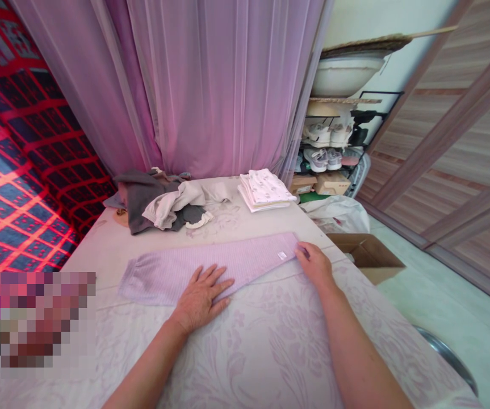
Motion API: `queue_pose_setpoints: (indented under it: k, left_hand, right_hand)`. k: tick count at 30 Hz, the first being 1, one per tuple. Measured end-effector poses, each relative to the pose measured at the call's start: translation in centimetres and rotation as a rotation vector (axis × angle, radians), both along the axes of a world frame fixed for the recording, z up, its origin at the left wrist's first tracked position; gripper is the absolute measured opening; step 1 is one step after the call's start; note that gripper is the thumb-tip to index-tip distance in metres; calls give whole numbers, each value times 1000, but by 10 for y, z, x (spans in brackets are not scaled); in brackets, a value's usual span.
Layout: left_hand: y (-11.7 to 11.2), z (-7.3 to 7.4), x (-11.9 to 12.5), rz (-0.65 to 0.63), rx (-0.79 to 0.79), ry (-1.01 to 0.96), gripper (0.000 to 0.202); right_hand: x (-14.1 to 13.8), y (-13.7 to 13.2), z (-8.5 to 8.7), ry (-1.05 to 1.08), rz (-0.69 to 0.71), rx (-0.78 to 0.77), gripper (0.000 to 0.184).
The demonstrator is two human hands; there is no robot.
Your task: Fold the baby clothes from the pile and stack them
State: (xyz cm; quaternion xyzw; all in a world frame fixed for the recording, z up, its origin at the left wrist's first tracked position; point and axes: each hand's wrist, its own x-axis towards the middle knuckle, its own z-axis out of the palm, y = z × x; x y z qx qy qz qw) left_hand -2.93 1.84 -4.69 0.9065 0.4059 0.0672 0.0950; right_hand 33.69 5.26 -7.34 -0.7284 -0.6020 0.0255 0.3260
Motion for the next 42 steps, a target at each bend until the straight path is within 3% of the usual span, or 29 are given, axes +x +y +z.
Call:
queue_pose_setpoints:
  k: [6, 9, 11, 14, 17, 19, 23, 28, 33, 38, 42]
  left_hand:
    - [0, 1, -1, 0, -3, -11, 49]
    - [1, 1, -1, -5, -2, -21, 45]
    - [2, -1, -1, 6, -13, -23, 43]
    - [4, -4, 0, 81, -9, -24, 47]
    - [5, -7, 3, 136, 14, 2, 55]
    - [5, -8, 4, 133, 26, 21, 57]
    - [4, -10, 5, 131, 52, 18, 57]
    - [3, -7, 6, 147, 21, 2, 57]
    - [-2, 2, 8, 165, -42, 4, 58]
    - [-2, 5, 10, 159, -85, -13, 58]
    - [15, 9, -11, 215, -110, -14, 62]
  right_hand:
    - [-8, 7, 3, -117, -64, 17, 35]
    - [-28, 5, 14, -182, -77, 14, 38]
    - [-57, 4, 24, -214, 39, -2, 40]
    - [-113, 2, 34, -264, 325, -93, 44]
    - [-161, 1, 34, -289, 572, -223, 51]
    - [-176, 1, 31, -292, 653, -310, 52]
    - [-164, 9, 32, -308, 693, -377, 56]
    - [-121, 22, 30, -354, 409, -421, 53]
    - [-102, 29, 20, -414, 373, -434, 53]
    - [-83, 29, 16, -425, 145, -406, 54]
    - [-75, 27, 12, -436, 137, -448, 56]
